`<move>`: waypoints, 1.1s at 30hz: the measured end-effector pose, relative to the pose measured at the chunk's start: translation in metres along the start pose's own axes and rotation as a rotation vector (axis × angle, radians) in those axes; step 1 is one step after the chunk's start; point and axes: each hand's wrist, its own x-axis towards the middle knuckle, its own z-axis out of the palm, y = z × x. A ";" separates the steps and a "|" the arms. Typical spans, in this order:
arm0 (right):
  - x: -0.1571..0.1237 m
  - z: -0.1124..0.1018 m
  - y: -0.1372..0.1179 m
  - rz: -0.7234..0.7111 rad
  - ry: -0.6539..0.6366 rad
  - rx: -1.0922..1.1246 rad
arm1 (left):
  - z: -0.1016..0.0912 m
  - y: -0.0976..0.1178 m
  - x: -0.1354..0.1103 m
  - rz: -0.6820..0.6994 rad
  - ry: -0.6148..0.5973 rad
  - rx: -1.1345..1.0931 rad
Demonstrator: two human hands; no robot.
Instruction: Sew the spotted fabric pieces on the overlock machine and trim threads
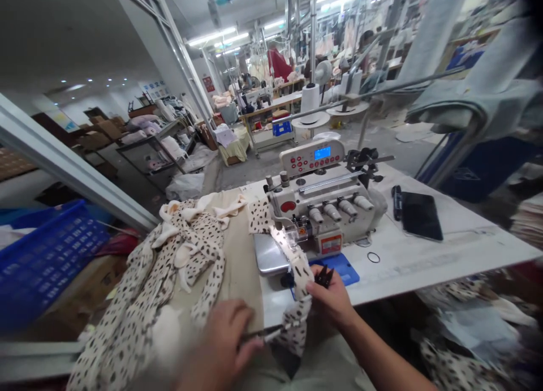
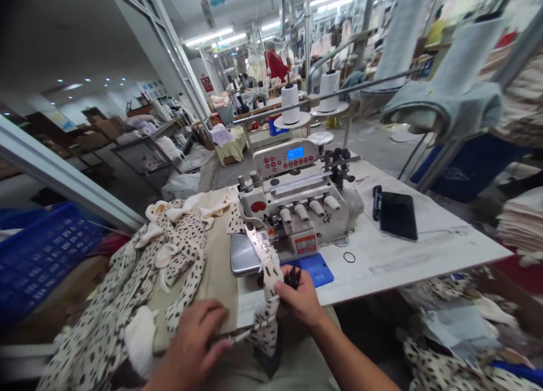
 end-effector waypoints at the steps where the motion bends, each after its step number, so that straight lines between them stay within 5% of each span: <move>1: -0.002 -0.001 0.002 0.014 -0.006 0.015 | -0.005 -0.018 -0.002 -0.090 0.064 0.037; 4: -0.005 -0.003 0.005 0.021 -0.024 0.050 | -0.017 -0.060 0.005 -0.418 0.162 0.072; 6: -0.005 -0.003 0.005 0.007 -0.036 0.058 | -0.023 -0.067 0.014 -0.571 0.132 0.023; 8: -0.005 -0.002 0.003 -0.012 -0.047 0.048 | -0.024 -0.052 0.019 -0.610 0.084 -0.030; 11: -0.004 -0.001 -0.001 -0.021 -0.053 0.014 | -0.016 -0.001 0.012 -0.478 -0.036 -0.184; 16: -0.003 0.003 -0.007 0.020 -0.044 -0.062 | 0.041 0.067 -0.018 -0.089 -0.406 -0.643; 20: -0.004 0.006 -0.010 0.068 -0.028 -0.080 | 0.099 0.073 -0.018 -0.301 -0.735 -1.077; 24: -0.004 0.009 -0.012 0.091 -0.020 -0.054 | 0.132 0.070 0.001 -0.507 -0.997 -1.396; 28: -0.003 0.008 -0.008 0.053 -0.010 -0.041 | 0.148 0.077 0.012 -0.636 -0.920 -1.492; 33: -0.005 0.006 -0.003 0.028 -0.037 -0.022 | 0.154 0.083 0.010 -0.890 -0.628 -1.536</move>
